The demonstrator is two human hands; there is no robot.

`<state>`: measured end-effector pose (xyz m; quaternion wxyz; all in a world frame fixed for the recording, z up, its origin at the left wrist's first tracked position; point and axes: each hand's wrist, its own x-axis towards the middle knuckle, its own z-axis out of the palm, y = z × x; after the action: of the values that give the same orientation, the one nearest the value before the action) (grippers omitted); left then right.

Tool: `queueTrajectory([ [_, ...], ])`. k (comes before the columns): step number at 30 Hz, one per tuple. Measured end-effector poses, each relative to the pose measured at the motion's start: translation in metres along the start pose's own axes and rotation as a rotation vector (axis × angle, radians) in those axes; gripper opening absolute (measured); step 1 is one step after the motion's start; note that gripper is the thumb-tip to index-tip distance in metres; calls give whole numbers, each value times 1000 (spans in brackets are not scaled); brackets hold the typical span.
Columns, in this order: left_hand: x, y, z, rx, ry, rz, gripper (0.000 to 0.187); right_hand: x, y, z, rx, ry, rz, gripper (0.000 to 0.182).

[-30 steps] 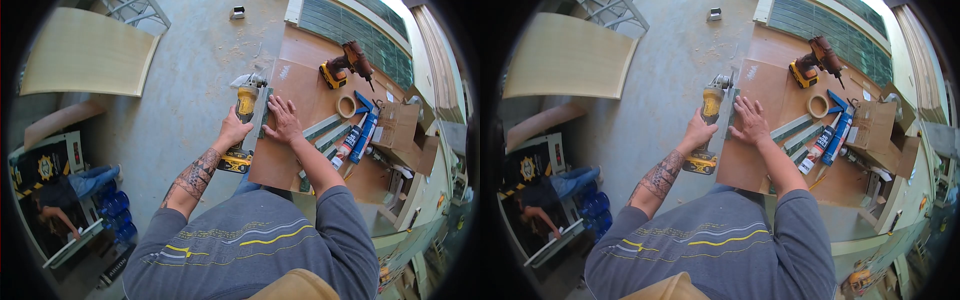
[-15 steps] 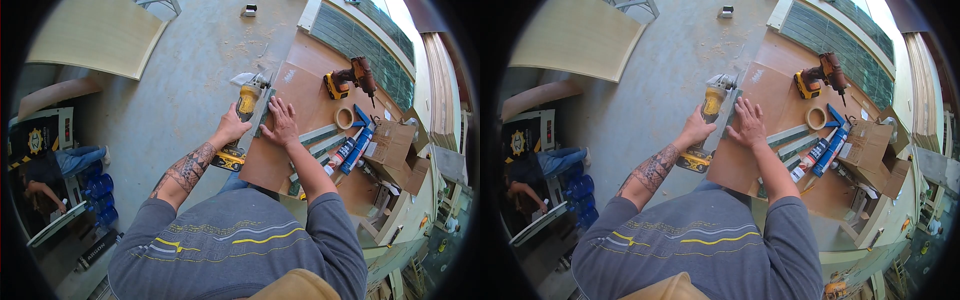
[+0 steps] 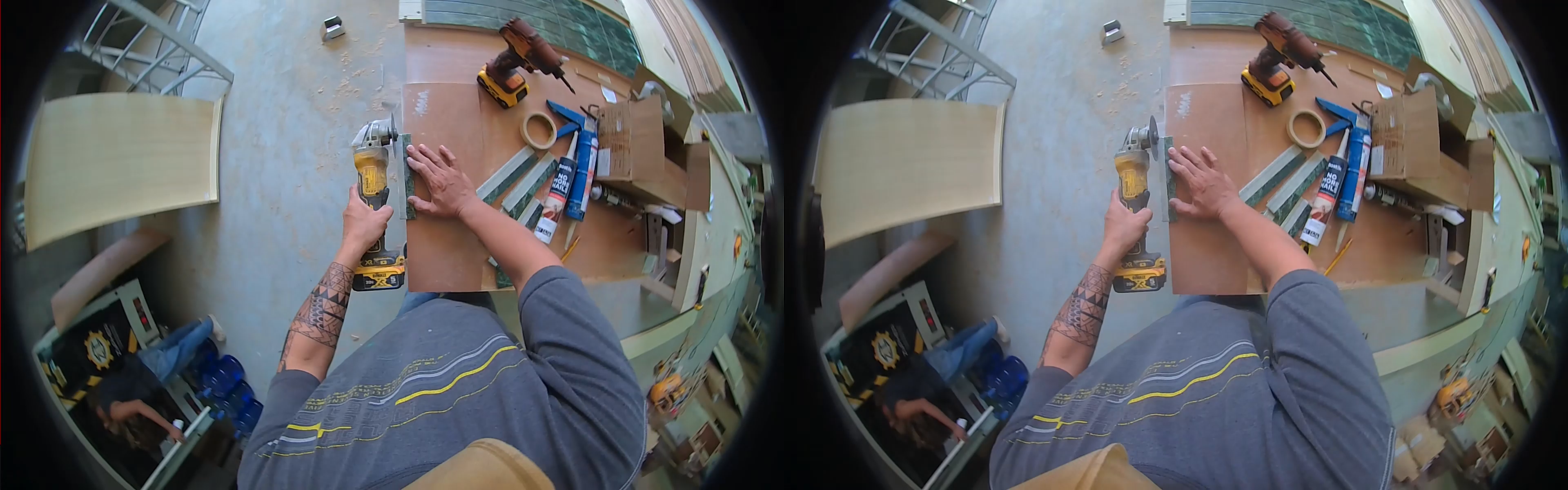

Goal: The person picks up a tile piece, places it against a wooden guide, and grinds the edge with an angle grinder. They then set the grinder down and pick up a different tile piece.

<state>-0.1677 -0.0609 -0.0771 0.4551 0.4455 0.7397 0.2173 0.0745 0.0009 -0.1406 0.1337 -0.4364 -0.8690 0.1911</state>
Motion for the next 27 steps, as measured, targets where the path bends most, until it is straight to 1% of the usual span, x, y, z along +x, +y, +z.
queueTrajectory([
  [2,-4,10,-2,-39,-8,-40,79,1,0,-2,-8,-11,-18,89],
  [5,-7,12,-2,-60,-3,-40,76,0,-2,-5,1,-10,-14,88],
  [14,-10,6,0,-57,-3,3,63,-2,3,6,12,25,-29,90],
  [20,-9,-1,2,-47,18,22,63,-2,2,2,7,9,-23,90],
  [24,-9,6,3,-58,31,27,64,-2,1,2,-9,-7,-16,91],
  [27,-9,7,1,-49,17,-8,65,-2,0,0,-4,-16,-10,91],
])
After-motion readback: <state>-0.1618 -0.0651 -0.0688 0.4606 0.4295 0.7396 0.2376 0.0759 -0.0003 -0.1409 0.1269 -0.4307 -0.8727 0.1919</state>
